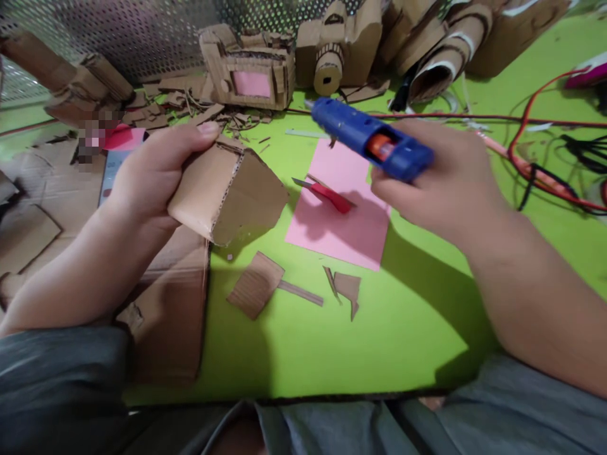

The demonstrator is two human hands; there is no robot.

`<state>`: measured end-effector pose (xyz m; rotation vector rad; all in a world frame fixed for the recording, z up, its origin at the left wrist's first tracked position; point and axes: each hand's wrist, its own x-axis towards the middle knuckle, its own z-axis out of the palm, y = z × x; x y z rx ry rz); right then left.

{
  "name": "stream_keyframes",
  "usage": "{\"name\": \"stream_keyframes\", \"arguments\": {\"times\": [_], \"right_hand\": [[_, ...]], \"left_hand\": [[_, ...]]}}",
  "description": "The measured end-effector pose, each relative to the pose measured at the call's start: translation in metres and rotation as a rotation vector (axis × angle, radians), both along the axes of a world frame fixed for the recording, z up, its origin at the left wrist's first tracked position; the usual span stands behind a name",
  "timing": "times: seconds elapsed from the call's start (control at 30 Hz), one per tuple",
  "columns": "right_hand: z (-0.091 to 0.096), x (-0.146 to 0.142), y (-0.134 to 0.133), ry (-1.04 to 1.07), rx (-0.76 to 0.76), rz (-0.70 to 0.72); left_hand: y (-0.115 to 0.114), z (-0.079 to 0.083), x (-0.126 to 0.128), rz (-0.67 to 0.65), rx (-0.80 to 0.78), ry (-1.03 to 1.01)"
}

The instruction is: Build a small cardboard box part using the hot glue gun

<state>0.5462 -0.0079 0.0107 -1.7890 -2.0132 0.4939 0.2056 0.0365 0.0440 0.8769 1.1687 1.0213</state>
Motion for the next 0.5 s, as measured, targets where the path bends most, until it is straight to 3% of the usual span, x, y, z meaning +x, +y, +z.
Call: {"name": "stream_keyframes", "arguments": {"times": [0.1,0.27,0.4,0.5], "right_hand": [[-0.014,0.001,0.024,-0.262,-0.033,-0.155],[-0.029,0.001,0.046,-0.386,-0.195,-0.139],[-0.020,0.001,0.043,-0.364,-0.182,-0.082],[-0.005,-0.009,0.038,-0.241,-0.069,-0.008]], "left_hand": [[-0.001,-0.001,-0.005,-0.109,0.036,0.092],[-0.003,0.002,-0.005,-0.285,0.065,0.068],[-0.003,0.005,-0.003,-0.295,0.062,0.036],[-0.002,0.007,-0.002,-0.332,0.070,0.049]]}}
